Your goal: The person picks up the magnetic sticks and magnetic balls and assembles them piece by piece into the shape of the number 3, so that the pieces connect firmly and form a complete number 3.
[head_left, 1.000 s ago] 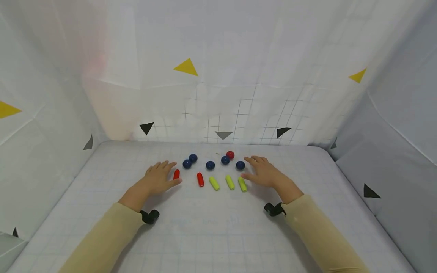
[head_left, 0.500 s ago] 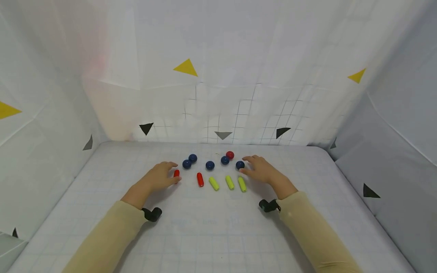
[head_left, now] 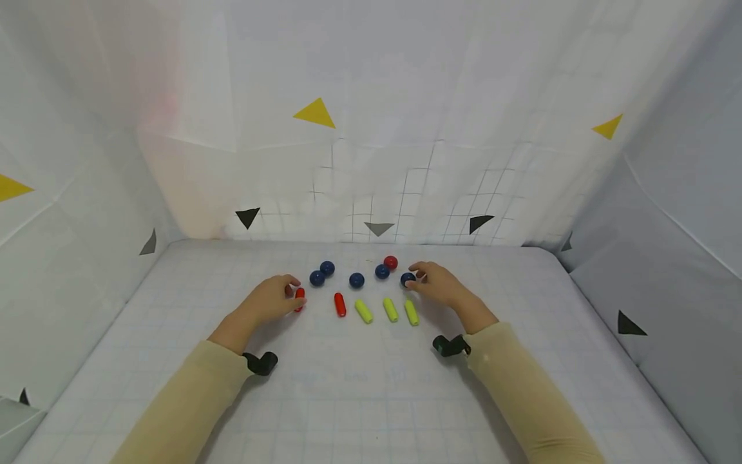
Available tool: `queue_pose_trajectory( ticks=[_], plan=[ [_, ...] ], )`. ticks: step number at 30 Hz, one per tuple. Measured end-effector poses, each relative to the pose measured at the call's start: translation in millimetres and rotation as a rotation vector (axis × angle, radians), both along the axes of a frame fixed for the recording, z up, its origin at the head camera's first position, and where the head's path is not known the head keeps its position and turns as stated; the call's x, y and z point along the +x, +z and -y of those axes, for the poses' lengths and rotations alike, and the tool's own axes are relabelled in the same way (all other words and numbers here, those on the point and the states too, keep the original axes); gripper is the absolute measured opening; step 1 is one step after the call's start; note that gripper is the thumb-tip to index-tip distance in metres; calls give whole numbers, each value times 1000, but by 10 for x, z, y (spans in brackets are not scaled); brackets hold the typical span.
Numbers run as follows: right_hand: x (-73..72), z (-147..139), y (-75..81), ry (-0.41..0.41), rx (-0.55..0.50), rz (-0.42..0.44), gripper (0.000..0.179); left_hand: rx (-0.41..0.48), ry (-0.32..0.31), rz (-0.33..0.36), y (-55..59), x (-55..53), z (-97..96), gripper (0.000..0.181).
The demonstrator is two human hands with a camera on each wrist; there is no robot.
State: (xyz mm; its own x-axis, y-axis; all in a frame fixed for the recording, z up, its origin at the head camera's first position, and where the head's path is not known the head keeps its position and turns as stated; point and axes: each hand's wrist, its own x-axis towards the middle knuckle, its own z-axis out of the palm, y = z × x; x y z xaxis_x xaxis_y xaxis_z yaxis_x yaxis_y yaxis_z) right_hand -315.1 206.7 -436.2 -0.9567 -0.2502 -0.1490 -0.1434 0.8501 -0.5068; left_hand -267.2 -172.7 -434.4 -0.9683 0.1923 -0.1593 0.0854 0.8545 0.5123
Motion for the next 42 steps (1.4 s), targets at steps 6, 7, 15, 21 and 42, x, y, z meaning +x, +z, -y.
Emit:
queue_pose_trajectory(
  ticks=[6, 7, 15, 21, 42],
  plan=[
    [-28, 19, -24, -23, -42, 8, 47, 40, 18, 28, -29, -44, 1, 44],
    [-30, 23, -27, -28, -47, 9, 47, 44, 24, 33, -40, -52, 1, 44],
    [-22, 57, -16, -39, -53, 0, 41, 86, 36, 50, -84, -70, -15, 38],
    [-14, 41, -22, -31, -58, -7, 42, 107, 32, 46, -69, -36, -44, 35],
    [265, -94, 48, -42, -132, 15, 41, 197, -62, 94, -10, 181, -112, 32]
  ],
)
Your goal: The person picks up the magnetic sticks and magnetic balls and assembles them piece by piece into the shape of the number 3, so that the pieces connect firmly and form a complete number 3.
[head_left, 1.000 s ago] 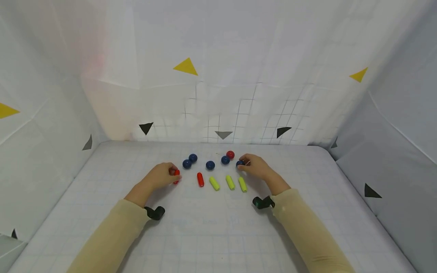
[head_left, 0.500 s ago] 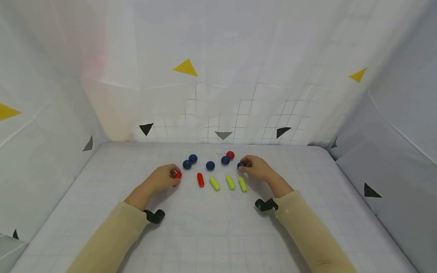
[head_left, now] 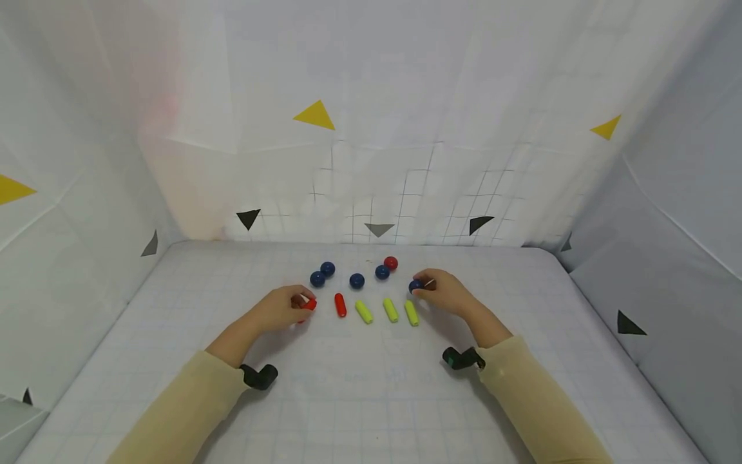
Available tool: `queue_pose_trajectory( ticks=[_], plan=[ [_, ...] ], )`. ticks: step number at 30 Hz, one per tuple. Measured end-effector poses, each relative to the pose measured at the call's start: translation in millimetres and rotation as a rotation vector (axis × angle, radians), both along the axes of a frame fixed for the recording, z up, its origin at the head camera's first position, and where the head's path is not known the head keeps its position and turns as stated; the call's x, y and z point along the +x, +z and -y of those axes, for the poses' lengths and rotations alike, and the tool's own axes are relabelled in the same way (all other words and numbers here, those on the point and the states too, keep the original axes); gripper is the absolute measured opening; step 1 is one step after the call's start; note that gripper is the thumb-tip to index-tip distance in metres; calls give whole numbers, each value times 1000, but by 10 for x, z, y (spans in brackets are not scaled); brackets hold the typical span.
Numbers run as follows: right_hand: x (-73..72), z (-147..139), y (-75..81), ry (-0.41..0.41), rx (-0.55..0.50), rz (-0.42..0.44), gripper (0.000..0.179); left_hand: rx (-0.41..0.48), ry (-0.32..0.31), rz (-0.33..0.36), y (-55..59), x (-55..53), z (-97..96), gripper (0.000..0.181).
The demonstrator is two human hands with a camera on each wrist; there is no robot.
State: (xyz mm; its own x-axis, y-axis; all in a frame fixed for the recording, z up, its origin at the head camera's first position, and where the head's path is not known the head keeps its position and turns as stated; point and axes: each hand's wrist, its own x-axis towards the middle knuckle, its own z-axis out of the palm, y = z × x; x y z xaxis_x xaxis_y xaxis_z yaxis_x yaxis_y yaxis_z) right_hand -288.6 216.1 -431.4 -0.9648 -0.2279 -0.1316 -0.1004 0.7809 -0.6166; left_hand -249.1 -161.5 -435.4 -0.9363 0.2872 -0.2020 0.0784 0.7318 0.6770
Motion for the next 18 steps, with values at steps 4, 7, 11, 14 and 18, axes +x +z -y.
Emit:
queue_pose_trajectory(
  ticks=[4, 7, 11, 14, 18],
  plan=[
    [53, -13, 21, 18, -17, -3, 42, 63, -23, 26, -1, 62, -21, 31],
    [101, -23, 26, 42, -44, -7, 42, 117, -52, 31, -18, 101, -33, 32],
    [197, -17, 35, 82, -79, -21, 41, 171, -90, 29, -43, 147, -66, 30],
    [263, 11, 57, 90, -82, -12, 39, 194, -106, 32, -49, 185, -99, 27],
    [318, 49, 77, 87, -86, 30, 39, 218, -107, 43, -46, 234, -134, 23]
  ],
)
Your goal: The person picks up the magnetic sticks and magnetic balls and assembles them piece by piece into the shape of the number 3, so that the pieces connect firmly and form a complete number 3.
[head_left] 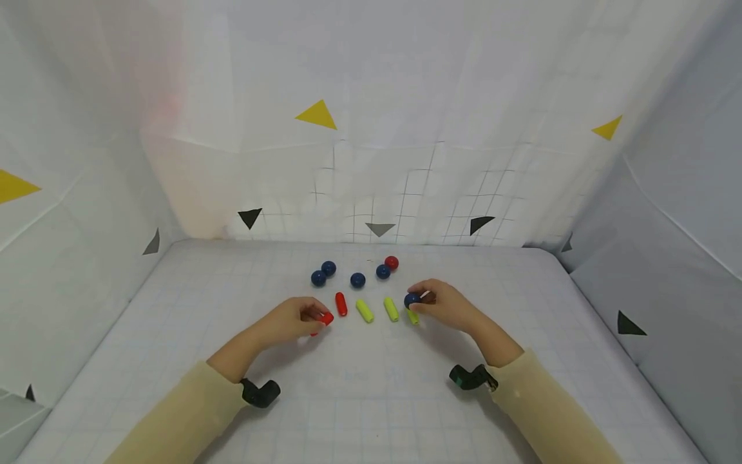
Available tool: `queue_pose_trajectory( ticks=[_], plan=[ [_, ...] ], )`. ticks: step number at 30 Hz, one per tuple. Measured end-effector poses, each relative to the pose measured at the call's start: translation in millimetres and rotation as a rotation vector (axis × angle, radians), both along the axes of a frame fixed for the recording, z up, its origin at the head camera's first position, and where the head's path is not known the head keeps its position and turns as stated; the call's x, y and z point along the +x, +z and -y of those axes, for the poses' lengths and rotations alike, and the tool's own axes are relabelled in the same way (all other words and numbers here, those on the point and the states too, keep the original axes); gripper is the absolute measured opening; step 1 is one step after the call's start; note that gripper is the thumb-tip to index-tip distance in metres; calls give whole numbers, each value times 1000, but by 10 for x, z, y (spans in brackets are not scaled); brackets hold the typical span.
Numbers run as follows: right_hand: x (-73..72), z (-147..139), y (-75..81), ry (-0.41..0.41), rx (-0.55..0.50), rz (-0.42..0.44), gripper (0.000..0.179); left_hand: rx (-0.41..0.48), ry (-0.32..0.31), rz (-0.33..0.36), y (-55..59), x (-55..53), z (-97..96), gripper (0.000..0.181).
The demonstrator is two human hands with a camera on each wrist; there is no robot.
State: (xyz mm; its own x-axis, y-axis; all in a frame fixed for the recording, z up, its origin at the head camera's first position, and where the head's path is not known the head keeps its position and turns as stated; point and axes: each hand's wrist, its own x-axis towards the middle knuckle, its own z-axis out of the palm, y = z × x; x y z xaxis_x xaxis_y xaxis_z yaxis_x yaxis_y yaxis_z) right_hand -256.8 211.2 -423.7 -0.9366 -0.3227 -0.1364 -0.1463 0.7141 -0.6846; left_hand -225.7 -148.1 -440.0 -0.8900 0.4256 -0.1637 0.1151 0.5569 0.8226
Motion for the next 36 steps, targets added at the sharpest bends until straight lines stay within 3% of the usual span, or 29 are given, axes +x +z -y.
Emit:
queue_pose_trajectory(
  ticks=[9, 26, 36],
  plan=[
    [138, 40, -7, 43, -43, 65, 41, 55, -2, 45, -8, 109, -100, 20],
    [375, 58, -53, 199, -152, 143, 31, 121, -137, 105, -53, 187, -343, 19],
    [448, 115, -62, 252, -151, 159, 31, 58, -187, 75, -67, 171, -442, 19]
  ],
)
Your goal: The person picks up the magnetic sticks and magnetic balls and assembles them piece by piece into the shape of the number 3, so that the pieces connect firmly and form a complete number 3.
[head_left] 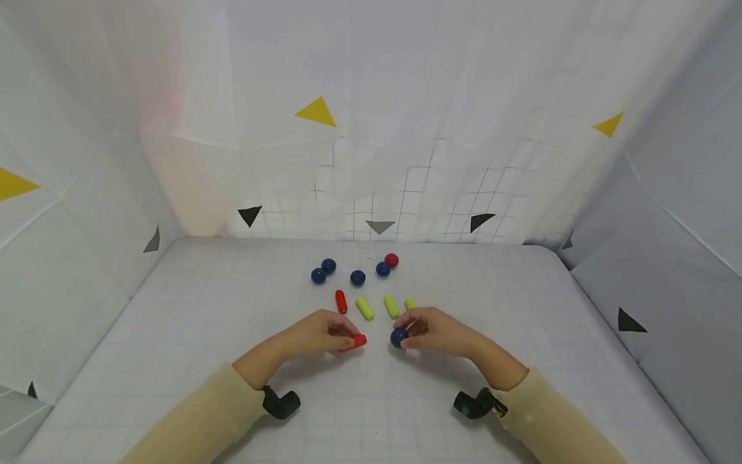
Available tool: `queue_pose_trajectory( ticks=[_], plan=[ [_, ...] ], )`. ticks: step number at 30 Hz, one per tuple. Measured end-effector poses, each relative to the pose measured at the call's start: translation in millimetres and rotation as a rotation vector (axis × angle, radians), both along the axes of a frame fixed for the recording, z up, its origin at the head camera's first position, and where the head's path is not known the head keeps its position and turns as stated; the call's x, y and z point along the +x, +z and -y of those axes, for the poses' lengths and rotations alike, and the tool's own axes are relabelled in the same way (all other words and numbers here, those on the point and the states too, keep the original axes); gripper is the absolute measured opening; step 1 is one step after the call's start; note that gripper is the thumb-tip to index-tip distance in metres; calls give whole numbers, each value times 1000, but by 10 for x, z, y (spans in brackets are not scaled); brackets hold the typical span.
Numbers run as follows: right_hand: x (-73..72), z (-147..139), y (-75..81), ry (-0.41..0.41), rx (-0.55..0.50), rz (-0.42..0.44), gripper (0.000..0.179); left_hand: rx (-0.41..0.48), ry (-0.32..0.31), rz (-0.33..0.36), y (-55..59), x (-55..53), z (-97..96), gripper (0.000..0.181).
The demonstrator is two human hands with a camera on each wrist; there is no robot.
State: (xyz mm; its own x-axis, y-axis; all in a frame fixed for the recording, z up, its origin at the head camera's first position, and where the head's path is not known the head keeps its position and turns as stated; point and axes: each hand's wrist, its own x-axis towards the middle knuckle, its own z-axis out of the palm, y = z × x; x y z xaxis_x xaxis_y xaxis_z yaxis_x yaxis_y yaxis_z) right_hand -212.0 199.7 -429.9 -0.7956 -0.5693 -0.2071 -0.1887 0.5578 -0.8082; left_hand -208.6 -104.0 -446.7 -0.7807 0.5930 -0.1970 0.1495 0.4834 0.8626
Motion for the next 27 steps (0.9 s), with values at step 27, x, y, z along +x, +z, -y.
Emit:
queue_pose_trajectory(
  ticks=[27],
  plan=[
    [5, 16, -115, 119, -68, 86, 25, -10, -82, -11, -11, 58, -271, 17]
  ],
)
